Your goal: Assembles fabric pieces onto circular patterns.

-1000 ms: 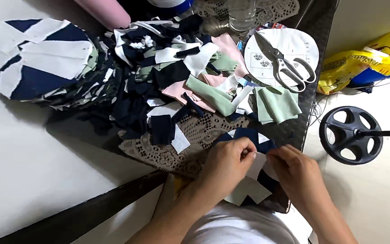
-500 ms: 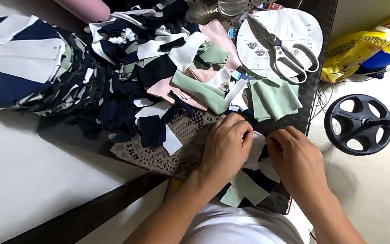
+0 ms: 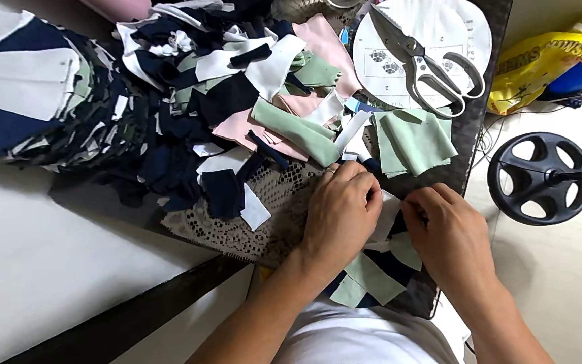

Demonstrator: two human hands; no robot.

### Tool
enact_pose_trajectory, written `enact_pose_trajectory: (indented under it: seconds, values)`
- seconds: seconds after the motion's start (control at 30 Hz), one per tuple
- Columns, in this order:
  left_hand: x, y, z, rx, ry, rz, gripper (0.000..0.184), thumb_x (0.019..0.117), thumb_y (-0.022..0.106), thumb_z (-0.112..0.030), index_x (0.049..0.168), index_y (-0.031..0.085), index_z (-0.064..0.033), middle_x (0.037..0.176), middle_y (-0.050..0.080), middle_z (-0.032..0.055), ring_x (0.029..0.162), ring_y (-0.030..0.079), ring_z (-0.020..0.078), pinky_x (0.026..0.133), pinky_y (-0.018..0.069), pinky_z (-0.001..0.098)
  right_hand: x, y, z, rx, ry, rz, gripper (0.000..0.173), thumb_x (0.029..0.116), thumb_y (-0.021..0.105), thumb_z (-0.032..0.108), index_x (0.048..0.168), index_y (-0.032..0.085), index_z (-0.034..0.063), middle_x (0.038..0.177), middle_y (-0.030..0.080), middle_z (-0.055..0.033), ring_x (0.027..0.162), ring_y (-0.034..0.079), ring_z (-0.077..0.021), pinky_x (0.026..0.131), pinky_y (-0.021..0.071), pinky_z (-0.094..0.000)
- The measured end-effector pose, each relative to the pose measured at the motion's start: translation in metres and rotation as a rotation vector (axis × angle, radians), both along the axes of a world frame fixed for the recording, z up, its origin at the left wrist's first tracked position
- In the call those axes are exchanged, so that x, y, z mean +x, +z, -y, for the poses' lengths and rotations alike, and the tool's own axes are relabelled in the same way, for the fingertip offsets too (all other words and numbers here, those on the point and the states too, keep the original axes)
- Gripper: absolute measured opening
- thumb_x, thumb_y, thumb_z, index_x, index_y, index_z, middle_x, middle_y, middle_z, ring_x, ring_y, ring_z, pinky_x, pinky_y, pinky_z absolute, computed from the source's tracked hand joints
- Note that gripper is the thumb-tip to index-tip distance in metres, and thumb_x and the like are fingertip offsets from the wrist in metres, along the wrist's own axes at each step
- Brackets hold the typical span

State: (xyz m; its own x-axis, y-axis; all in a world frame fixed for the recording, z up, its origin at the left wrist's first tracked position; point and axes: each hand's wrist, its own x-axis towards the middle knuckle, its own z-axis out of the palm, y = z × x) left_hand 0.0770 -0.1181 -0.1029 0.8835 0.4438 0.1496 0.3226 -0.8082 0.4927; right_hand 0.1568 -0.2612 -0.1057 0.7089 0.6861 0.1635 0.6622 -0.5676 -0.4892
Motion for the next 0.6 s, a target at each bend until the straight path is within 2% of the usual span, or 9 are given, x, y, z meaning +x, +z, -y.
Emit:
enact_pose_trajectory:
  seconds: [0.17, 0.23, 0.3, 0.33, 0.4, 0.47, 0.53, 0.6]
  values:
    - [0.0, 0.0, 0.0, 0.006, -0.004, 0.002, 0.006, 0.0876, 0.071, -0.014, 0.083, 0.073, -0.0104, 0.096, 0.069, 0.0059, 0.091, 0.065, 0.0232, 0.078, 0.0516, 0.0397, 0.001, 0.001, 0.0, 0.006, 0.004, -0.013, 0.011, 0.0918, 0.066, 0.011, 0.084, 0.07, 0.0049, 0.077, 0.063, -0.0084, 0.069, 0.065, -0.0228, 0.057, 0.0528, -0.0377]
    - [-0.001, 0.001, -0.001, -0.015, -0.001, 0.013, 0.007, 0.088, 0.073, -0.015, 0.091, 0.073, -0.0086, 0.096, 0.07, 0.0073, 0.091, 0.066, 0.0246, 0.078, 0.0534, 0.042, 0.005, 0.003, 0.007, 0.021, -0.012, -0.043, 0.01, 0.0932, 0.066, 0.012, 0.089, 0.071, 0.0051, 0.08, 0.067, -0.0088, 0.071, 0.067, -0.024, 0.062, 0.0551, -0.0433]
    - [-0.007, 0.003, -0.004, -0.014, 0.002, 0.041, 0.014, 0.0909, 0.07, -0.016, 0.101, 0.073, -0.007, 0.1, 0.071, 0.008, 0.092, 0.068, 0.0231, 0.081, 0.0558, 0.0419, 0.01, 0.005, 0.021, 0.066, -0.045, -0.07, 0.013, 0.0966, 0.063, 0.013, 0.095, 0.072, 0.0043, 0.083, 0.069, -0.0097, 0.075, 0.067, -0.0245, 0.07, 0.0524, -0.046]
    - [-0.013, 0.004, -0.005, -0.005, -0.003, 0.05, 0.016, 0.0935, 0.066, -0.015, 0.105, 0.073, -0.0061, 0.104, 0.072, 0.0091, 0.096, 0.069, 0.0235, 0.084, 0.0561, 0.042, 0.013, 0.005, 0.029, 0.076, -0.064, -0.066, 0.015, 0.0981, 0.061, 0.014, 0.098, 0.072, 0.0042, 0.085, 0.07, -0.0098, 0.075, 0.067, -0.023, 0.066, 0.0541, -0.0416]
    - [-0.026, 0.004, -0.005, 0.029, -0.005, 0.048, 0.018, 0.0962, 0.06, -0.014, 0.105, 0.074, -0.0072, 0.109, 0.072, 0.0092, 0.102, 0.068, 0.0229, 0.088, 0.0548, 0.0411, 0.013, 0.003, 0.043, 0.095, -0.101, -0.048, 0.019, 0.0993, 0.059, 0.017, 0.1, 0.074, 0.0047, 0.088, 0.069, -0.0091, 0.073, 0.065, -0.0163, 0.063, 0.0538, -0.0304]
    - [-0.037, 0.002, 0.0, 0.053, 0.014, 0.025, 0.02, 0.0958, 0.058, -0.018, 0.1, 0.077, -0.0101, 0.108, 0.071, 0.0081, 0.101, 0.066, 0.0241, 0.086, 0.0524, 0.0402, 0.007, 0.0, 0.049, 0.128, -0.104, -0.025, 0.021, 0.0992, 0.058, 0.018, 0.099, 0.075, 0.006, 0.09, 0.069, -0.0091, 0.079, 0.065, -0.0154, 0.066, 0.0532, -0.0273]
    - [-0.043, 0.001, 0.006, 0.068, 0.044, 0.0, 0.022, 0.0953, 0.059, -0.024, 0.097, 0.078, -0.013, 0.107, 0.07, 0.0084, 0.101, 0.064, 0.0267, 0.084, 0.0499, 0.0404, -0.003, -0.004, 0.046, 0.183, -0.059, 0.012, 0.02, 0.099, 0.06, 0.017, 0.099, 0.077, 0.0083, 0.095, 0.071, -0.0111, 0.092, 0.066, -0.0222, 0.078, 0.053, -0.0355]
    - [-0.046, -0.002, 0.011, 0.073, 0.062, -0.012, 0.023, 0.0942, 0.062, -0.031, 0.098, 0.077, -0.0144, 0.11, 0.07, 0.0102, 0.103, 0.063, 0.0294, 0.085, 0.0491, 0.0416, -0.014, -0.007, 0.037, 0.207, -0.018, 0.047, 0.019, 0.0989, 0.061, 0.02, 0.101, 0.079, 0.0136, 0.106, 0.071, -0.0127, 0.104, 0.063, -0.0295, 0.088, 0.0486, -0.0447]
